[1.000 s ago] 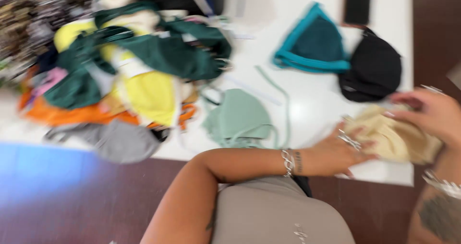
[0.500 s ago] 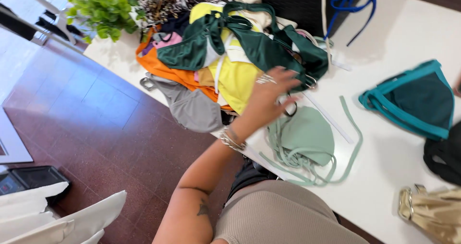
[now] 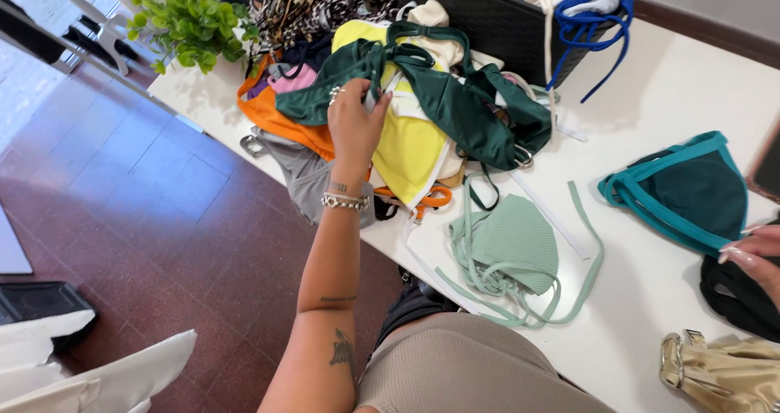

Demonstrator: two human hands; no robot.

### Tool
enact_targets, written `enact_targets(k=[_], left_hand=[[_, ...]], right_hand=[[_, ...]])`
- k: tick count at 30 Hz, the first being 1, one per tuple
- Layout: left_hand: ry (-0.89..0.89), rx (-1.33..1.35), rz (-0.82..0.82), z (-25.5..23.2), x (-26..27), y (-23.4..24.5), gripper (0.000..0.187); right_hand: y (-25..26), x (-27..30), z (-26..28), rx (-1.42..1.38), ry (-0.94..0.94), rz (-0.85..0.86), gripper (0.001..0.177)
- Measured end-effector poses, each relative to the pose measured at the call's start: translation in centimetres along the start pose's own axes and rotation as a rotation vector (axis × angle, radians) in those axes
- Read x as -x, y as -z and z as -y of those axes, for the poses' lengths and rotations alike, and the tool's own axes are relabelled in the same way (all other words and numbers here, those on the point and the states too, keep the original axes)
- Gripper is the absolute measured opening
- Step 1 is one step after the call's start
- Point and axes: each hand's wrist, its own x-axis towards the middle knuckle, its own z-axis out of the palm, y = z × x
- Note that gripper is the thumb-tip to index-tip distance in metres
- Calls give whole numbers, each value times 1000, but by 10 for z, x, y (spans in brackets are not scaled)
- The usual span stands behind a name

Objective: Inspecting and folding various bikini tops and bottoms on a white table.

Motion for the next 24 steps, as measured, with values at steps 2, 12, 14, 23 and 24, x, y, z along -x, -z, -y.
enact_targets(k=[2, 12, 14, 23, 24], left_hand=[[-125, 114, -73, -33, 0, 26, 24], [-406, 679, -2, -164, 7, 114, 29], [-457, 755, 141, -186, 11, 119, 28], [-810, 990, 935, -270, 18, 130, 19], [-861, 997, 1019, -277, 19, 127, 17]], right_hand=[[5, 4, 86, -9, -29, -11, 12], [-9, 4, 237, -319, 213, -188, 41], [-9, -3, 277, -286, 270, -200, 40], [-25, -46, 334, -163, 399, -58, 52], [-28, -51, 330, -51, 439, 16, 50]])
